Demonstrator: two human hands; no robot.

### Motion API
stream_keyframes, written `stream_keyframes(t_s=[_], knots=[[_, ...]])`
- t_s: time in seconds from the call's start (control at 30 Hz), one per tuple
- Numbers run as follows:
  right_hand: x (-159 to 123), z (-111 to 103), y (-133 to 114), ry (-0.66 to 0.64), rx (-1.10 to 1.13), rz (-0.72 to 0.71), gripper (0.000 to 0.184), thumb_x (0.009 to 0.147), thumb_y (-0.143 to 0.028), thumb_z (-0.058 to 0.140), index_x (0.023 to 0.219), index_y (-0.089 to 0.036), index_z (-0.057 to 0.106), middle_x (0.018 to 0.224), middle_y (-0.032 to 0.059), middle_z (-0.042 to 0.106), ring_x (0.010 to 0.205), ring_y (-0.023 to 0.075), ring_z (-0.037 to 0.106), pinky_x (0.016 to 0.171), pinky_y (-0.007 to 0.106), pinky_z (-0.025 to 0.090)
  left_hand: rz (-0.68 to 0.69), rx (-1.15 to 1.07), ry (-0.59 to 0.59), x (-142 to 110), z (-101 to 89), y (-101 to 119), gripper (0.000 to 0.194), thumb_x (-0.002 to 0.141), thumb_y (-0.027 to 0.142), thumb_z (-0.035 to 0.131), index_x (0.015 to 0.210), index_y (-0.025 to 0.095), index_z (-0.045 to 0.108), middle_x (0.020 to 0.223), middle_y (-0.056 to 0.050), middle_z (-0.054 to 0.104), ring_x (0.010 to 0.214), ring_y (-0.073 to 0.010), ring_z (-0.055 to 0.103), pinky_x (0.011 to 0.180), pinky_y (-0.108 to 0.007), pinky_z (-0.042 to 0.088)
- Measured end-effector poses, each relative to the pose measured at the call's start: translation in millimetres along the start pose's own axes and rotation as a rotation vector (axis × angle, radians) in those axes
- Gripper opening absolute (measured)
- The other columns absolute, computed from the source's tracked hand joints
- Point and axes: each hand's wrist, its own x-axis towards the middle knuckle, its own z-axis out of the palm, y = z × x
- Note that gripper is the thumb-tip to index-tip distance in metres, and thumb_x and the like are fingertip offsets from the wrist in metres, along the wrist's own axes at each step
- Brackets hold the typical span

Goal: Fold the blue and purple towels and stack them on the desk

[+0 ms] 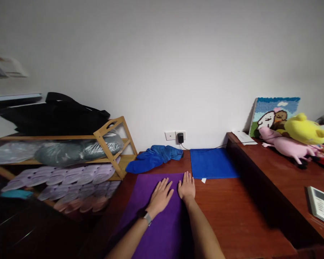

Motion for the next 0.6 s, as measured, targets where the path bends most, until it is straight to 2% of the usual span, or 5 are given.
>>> stream_keyframes(t_s=[0.1,0.2,0.43,0.6], knots=[[0.3,0.2,1.3,-0.006,0.004,-0.002,0.069,0.102,-0.040,0.020,0.162,-0.007,0.015,0.170,0.0084,0.012,0.157,0.0194,0.006,0.125,0.037,-0.001,0.035,-0.032,-0.026,-1.4,20.1,24.4,0.060,0.105,0.054,0.022,0.158,0.029,0.035,0.165,-0.006,0.037,0.153,-0.0247,0.029,0.126,-0.049,0.019],[1.1,0.7,1.9,-0.010,0.008,-0.003,0.069,0.102,-0.040,0.020,0.162,-0.007,0.014,0.170,0.0090,0.012,0.157,0.0200,0.006,0.125,0.037,0.000,0.007,-0.040,-0.034,-0.8,28.4,24.2,0.060,0.105,0.055,0.023,0.160,0.031,0.032,0.166,-0.006,0.036,0.154,-0.0258,0.028,0.126,-0.051,0.019],[-4.4,-10.0,2.1,-0.014,0.032,-0.008,0.067,0.103,-0.039,0.016,0.162,-0.007,0.013,0.170,0.0074,0.011,0.157,0.0188,0.006,0.125,0.036,0.001,0.002,-0.030,-0.088,2.0,19.1,23.9,0.061,0.105,0.054,0.027,0.159,0.029,0.033,0.167,-0.008,0.034,0.154,-0.0266,0.027,0.126,-0.051,0.018],[-34.4,-16.8,10.6,0.056,0.041,-0.066,0.064,0.103,-0.032,0.015,0.163,-0.010,0.016,0.170,0.0039,0.012,0.157,0.0163,0.007,0.126,0.034,0.001,0.001,-0.028,-0.070,3.1,20.7,24.2,0.059,0.104,0.052,0.028,0.159,0.031,0.032,0.167,-0.006,0.033,0.155,-0.0266,0.026,0.126,-0.052,0.018]])
